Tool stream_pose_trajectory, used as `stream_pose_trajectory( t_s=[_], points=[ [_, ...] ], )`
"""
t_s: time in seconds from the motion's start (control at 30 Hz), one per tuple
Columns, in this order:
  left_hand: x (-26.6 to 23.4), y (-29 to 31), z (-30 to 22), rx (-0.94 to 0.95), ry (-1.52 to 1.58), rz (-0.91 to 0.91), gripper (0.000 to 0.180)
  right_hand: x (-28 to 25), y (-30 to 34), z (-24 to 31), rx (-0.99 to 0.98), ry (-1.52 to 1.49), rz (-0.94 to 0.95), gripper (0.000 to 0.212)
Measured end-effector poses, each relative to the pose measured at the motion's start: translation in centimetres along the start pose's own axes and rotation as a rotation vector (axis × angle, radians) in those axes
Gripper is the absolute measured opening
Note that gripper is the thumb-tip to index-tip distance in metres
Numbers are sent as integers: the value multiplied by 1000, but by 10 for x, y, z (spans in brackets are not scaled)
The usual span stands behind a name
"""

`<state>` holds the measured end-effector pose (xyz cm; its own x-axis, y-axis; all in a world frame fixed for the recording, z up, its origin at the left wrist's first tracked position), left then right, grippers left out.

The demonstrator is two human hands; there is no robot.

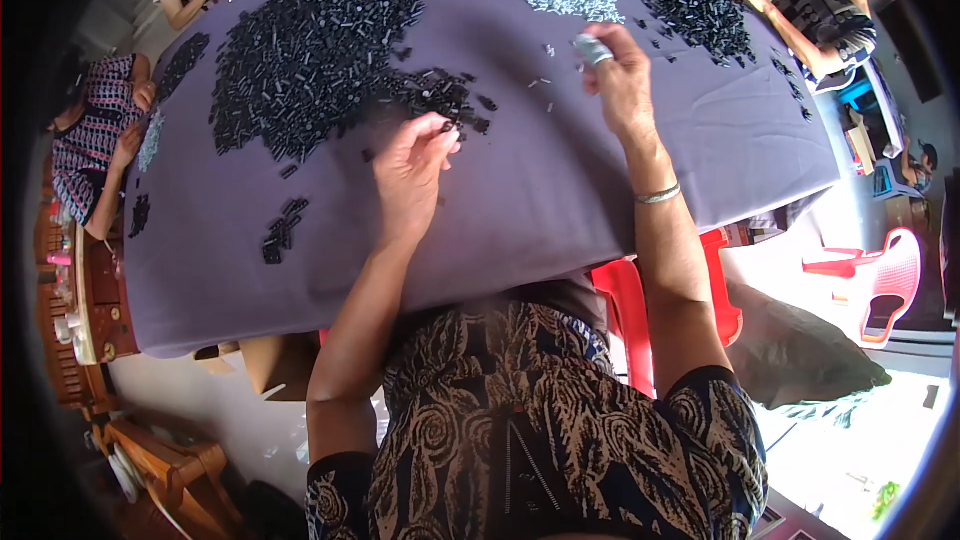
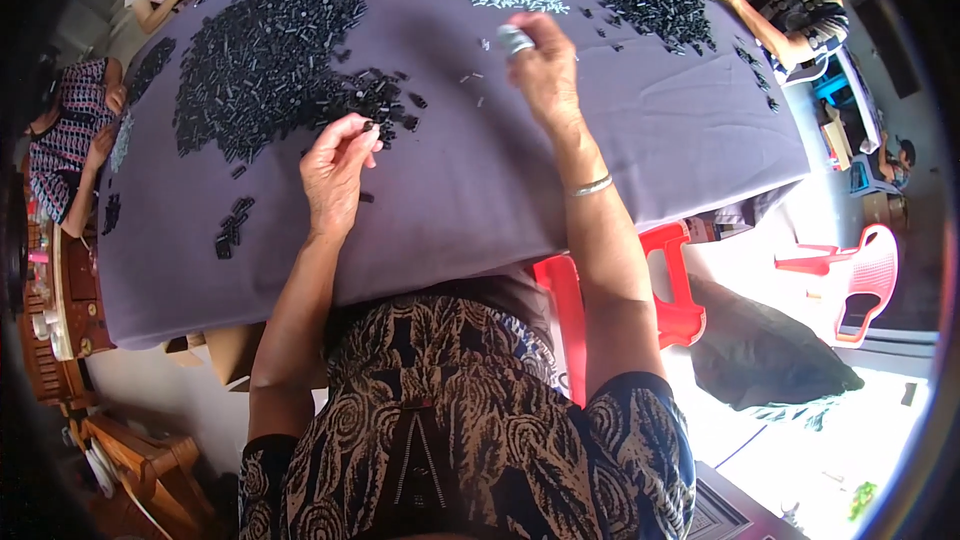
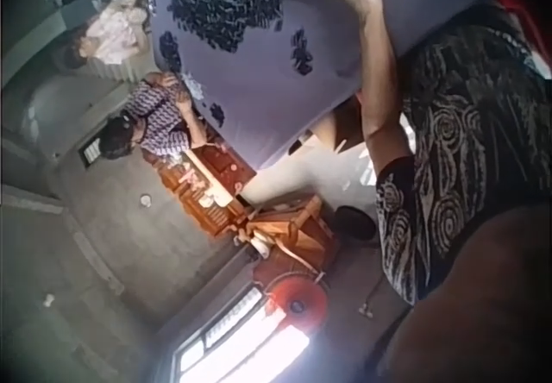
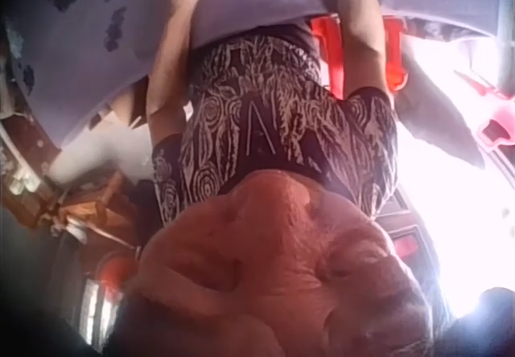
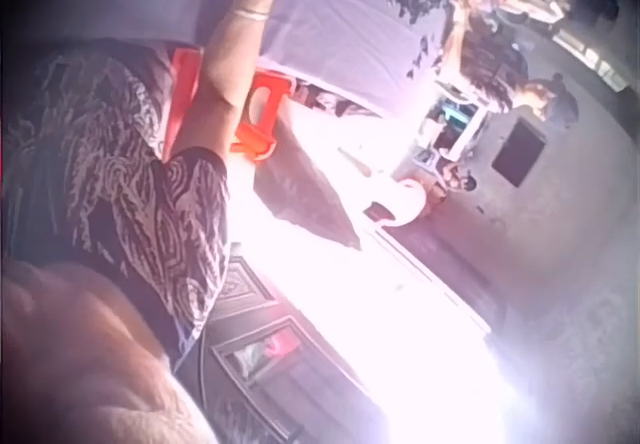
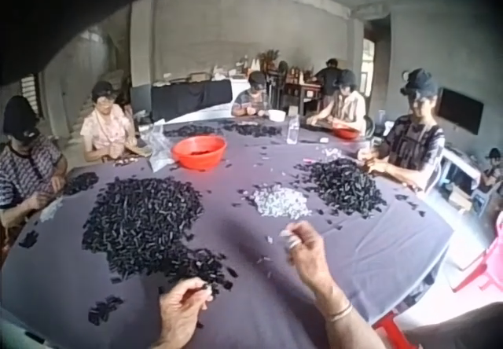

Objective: Sort small black components and place them into a small plastic bag.

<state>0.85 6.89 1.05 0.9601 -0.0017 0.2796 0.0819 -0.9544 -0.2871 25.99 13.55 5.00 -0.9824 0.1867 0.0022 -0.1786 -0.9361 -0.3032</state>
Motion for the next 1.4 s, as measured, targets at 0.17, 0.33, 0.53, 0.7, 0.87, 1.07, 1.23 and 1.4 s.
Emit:
stream_pose_trajectory(
  t_s=[0.17,0.33,0.53,0.7,0.87,1.07,1.23,1.4],
  points=[
    [2,2,-1,-26,35,-33,15,-80,-26,-21,-10,45,-311,8],
    [2,5,-3,12,6,29,16,-111,-33,-16,-92,837,-448,13],
    [6,7,-2,-4,-22,94,17,-127,-37,-34,-54,1042,-416,16],
    [4,6,-2,-32,-23,44,17,-103,-37,-43,50,1113,-192,17],
    [8,7,0,-65,-34,67,16,-94,-36,-47,114,1240,-108,18],
    [-3,4,-3,-23,-41,-15,14,-92,-36,-54,88,1220,-62,17],
    [-26,-10,-8,-24,68,-212,17,-80,-36,-39,-112,1070,-39,18],
    [-48,-21,-10,-16,165,-275,18,-56,-28,-16,-71,949,-119,15]
  ],
)
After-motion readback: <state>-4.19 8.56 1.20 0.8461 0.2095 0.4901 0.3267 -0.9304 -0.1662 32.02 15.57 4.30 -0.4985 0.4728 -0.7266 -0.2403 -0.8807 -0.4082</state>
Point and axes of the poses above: each hand's wrist, its own y-axis away from the middle knuckle, its own x-axis out of the palm, z = x × y, the point moved 7 cm from there along -y, towards the middle knuckle, and after that the axes turned 5 degrees about y, right-handed, at the moved point
